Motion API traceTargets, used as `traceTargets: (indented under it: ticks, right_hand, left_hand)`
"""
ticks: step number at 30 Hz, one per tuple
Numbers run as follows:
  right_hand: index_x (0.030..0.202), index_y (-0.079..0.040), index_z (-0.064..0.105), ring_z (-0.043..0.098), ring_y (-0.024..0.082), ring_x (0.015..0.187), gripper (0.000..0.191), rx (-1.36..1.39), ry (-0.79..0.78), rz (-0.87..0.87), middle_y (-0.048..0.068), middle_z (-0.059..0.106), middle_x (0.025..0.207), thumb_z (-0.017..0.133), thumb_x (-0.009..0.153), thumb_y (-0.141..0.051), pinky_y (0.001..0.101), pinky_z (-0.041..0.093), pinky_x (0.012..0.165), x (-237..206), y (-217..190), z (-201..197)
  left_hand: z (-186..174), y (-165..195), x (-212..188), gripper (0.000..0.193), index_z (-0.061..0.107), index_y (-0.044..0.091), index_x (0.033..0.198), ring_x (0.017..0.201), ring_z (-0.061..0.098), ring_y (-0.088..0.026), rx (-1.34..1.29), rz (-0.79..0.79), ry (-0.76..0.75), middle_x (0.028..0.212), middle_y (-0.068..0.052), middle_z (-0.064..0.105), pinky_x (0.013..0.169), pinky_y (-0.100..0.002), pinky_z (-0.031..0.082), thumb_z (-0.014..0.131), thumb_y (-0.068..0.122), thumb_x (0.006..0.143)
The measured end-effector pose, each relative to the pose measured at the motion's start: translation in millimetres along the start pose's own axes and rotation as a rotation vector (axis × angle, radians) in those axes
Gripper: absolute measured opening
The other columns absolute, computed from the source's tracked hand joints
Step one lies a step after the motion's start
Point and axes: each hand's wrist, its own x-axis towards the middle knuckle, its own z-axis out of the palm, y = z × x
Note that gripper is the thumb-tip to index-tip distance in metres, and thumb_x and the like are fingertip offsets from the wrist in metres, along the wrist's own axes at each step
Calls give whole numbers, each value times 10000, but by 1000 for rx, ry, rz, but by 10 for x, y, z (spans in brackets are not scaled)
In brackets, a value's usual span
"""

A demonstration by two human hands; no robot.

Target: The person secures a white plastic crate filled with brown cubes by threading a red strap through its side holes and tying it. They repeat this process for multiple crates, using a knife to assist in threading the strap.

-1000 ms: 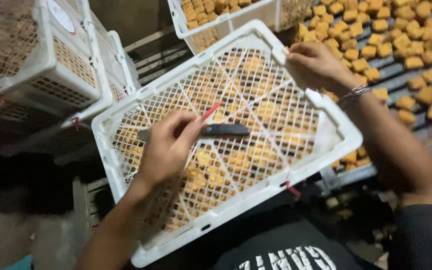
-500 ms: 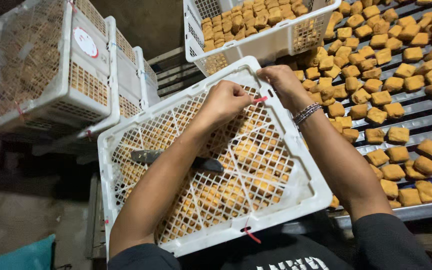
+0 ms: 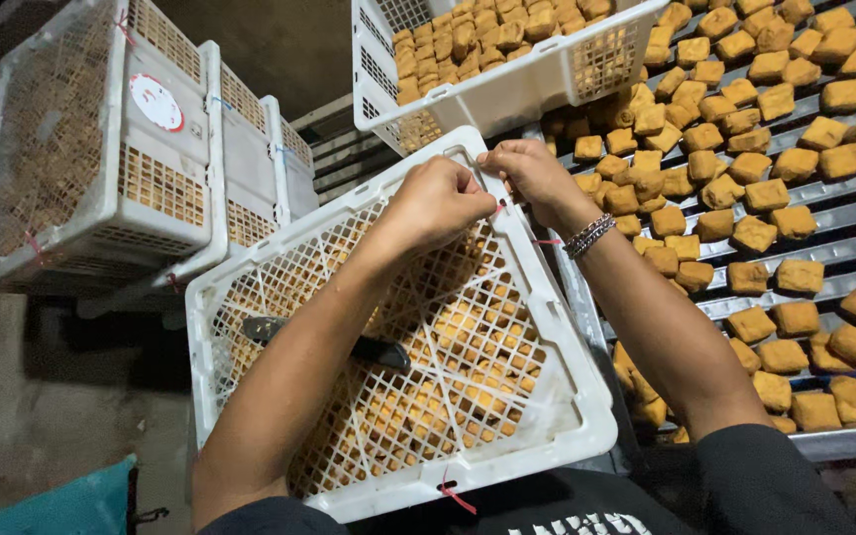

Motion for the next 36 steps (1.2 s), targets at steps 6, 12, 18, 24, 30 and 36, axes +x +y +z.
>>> traceTargets:
  ticks: [6, 12, 18, 24, 30, 36]
  right_hand:
    - [729, -155, 605, 439, 29, 511, 264, 64, -24, -9, -82, 526, 635, 722, 937, -267, 219, 334, 471, 4, 35, -46]
    - [821, -128, 643, 466, 25, 569, 229, 88, -95, -3, -73, 565, 695, 700, 975, -288, 208, 361, 505, -97, -73, -48]
    - [1088, -125, 687, 647, 35, 886, 227, 156, -361, -64, -38, 708, 994, 665, 877, -207, 219, 539, 775, -494, -18, -302]
    - [1092, 0, 716, 629, 117, 905, 173, 181, -335, -95, 49, 693, 1028, 675, 1009, -146, 303, 530, 817, -552, 440, -298]
    - [958, 6, 666, 667, 185, 864, 155, 642, -365, -317, 157, 716, 1072, 644, 1031, -129, 333, 561, 776, -641, 431, -300]
    - [1040, 30, 649, 705, 220, 877, 95, 486, -230, -266, 183, 710, 999, 657, 1022, -63, 345, 585, 804, -796, 23, -176]
  left_hand:
    - [49, 9, 80, 299, 636, 62, 575, 500, 527, -84, -92, -10, -51, 530, 9, 585, 466, -302, 424, 733, 267, 770]
    - [122, -8, 179, 254, 707, 53, 611, 520, 649, -135, -36, -43, -51, 568, -58, 679, 515, -324, 524, 728, 263, 752]
    - [194, -60, 274, 283, 758, 34, 742, 659, 752, -232, 66, 23, 20, 706, -140, 744, 641, -391, 590, 753, 317, 718]
    - [155, -167, 178, 282, 754, 29, 762, 680, 766, -245, 92, 34, -31, 721, -150, 750, 671, -385, 597, 734, 310, 781]
    - [-64, -246, 37, 309, 755, 16, 781, 631, 712, -264, 201, 136, -128, 700, -168, 724, 618, -417, 544, 746, 317, 849]
    - [-178, -163, 0, 313, 743, 15, 806, 631, 701, -262, 163, 167, -84, 703, -171, 716, 610, -435, 535, 707, 312, 897]
